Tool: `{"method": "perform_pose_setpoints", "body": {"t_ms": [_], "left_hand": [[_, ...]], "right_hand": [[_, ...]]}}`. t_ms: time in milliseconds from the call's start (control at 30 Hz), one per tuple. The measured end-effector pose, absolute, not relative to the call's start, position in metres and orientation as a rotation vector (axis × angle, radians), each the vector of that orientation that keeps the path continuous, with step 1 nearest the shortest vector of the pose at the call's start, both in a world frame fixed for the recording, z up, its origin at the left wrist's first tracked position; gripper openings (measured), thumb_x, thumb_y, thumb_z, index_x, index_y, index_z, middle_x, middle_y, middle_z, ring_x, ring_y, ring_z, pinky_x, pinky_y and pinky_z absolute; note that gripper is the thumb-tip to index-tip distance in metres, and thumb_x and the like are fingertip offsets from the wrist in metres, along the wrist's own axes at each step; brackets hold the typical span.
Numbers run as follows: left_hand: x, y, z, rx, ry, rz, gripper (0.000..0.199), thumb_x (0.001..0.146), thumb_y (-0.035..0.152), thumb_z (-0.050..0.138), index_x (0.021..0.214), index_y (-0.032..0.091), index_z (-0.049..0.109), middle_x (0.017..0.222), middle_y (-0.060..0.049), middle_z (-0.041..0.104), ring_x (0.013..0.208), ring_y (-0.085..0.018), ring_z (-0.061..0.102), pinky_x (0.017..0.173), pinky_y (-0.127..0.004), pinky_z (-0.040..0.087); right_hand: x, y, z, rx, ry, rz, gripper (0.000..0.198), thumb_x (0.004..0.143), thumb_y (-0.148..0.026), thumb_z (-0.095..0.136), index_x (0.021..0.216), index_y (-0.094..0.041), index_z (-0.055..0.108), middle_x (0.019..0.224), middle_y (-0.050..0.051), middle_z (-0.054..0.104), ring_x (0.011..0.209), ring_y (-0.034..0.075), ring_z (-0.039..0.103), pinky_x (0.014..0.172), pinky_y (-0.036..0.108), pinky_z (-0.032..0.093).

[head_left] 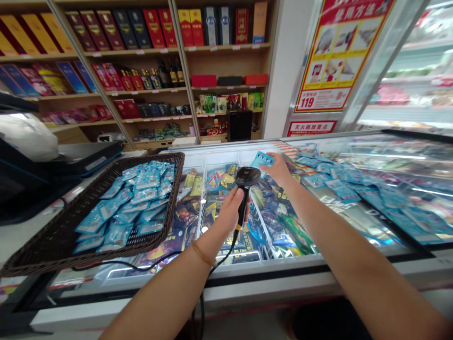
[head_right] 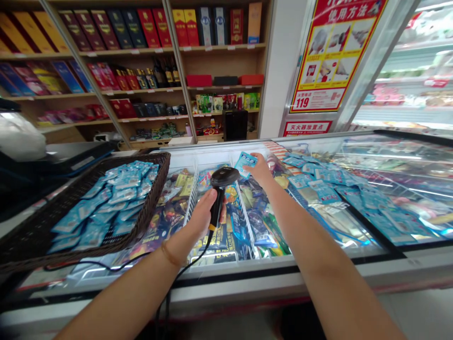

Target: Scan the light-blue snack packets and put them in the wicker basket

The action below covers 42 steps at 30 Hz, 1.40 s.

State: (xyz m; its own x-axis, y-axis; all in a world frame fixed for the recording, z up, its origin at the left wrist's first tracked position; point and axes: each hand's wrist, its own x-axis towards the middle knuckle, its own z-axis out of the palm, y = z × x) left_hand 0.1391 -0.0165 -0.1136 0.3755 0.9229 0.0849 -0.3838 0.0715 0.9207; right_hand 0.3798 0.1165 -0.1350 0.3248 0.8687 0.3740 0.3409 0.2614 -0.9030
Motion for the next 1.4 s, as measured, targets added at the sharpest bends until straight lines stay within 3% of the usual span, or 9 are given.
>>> {"method": "perform_pose_setpoints", "body": {"t_ms": [100,267,467,733,1067,1400], "left_hand": [[0.139,-0.019,-0.114,1.100,0.636,1.074,0.058,0.073,0.070,0.069,0.095,0.018,0.055,0.072,0.000,0.060,0.045,-0.009,0.049,0.040,-0.023,0.037],[0.140,-0.019,-0.116,1.130,0.628,1.059,0.058,0.073,0.071,0.068,0.094,0.018,0.054,0.068,0.001,0.058,0.044,-0.009,0.050,0.040,-0.024,0.036],[0.141,-0.019,-0.118,1.124,0.622,1.064,0.058,0.074,0.070,0.068,0.096,0.018,0.053,0.079,-0.002,0.063,0.045,-0.008,0.050,0.040,-0.023,0.036],[0.144,-0.019,-0.117,1.127,0.624,1.106,0.058,0.073,0.069,0.069,0.094,0.018,0.054,0.077,-0.001,0.062,0.043,-0.007,0.048,0.039,-0.023,0.035],[0.144,-0.019,-0.115,1.154,0.582,1.146,0.055,0.074,0.067,0.070,0.091,0.018,0.055,0.080,-0.002,0.063,0.044,-0.007,0.049,0.038,-0.023,0.034],[0.143,-0.019,-0.113,1.147,0.582,1.139,0.054,0.073,0.066,0.071,0.092,0.017,0.055,0.079,-0.002,0.063,0.044,-0.007,0.048,0.037,-0.023,0.035]], "right_hand": [[0.378,0.108,-0.120,-1.141,-1.079,0.763,0.059,0.052,-0.038,0.088,0.100,-0.022,0.059,0.078,0.000,0.070,0.074,0.021,0.068,0.069,0.036,0.057],[0.371,0.091,-0.102,-0.902,-1.011,1.011,0.047,0.048,-0.036,0.094,0.085,-0.021,0.070,0.079,0.002,0.075,0.079,0.023,0.073,0.078,0.037,0.059],[0.362,0.088,-0.099,-0.784,-0.970,1.074,0.037,0.055,-0.037,0.092,0.081,-0.020,0.072,0.078,0.004,0.076,0.085,0.024,0.075,0.081,0.037,0.060],[0.350,0.088,-0.095,-0.804,-0.999,1.056,0.030,0.068,-0.040,0.086,0.079,-0.019,0.067,0.074,0.003,0.073,0.089,0.022,0.074,0.080,0.034,0.059],[0.346,0.088,-0.096,-0.807,-1.054,1.036,0.036,0.063,-0.047,0.086,0.078,-0.020,0.068,0.062,-0.002,0.063,0.070,0.016,0.067,0.070,0.027,0.054],[0.346,0.087,-0.095,-0.835,-1.028,1.021,0.035,0.066,-0.046,0.086,0.075,-0.020,0.064,0.056,-0.005,0.055,0.064,0.014,0.063,0.069,0.026,0.053]]}}
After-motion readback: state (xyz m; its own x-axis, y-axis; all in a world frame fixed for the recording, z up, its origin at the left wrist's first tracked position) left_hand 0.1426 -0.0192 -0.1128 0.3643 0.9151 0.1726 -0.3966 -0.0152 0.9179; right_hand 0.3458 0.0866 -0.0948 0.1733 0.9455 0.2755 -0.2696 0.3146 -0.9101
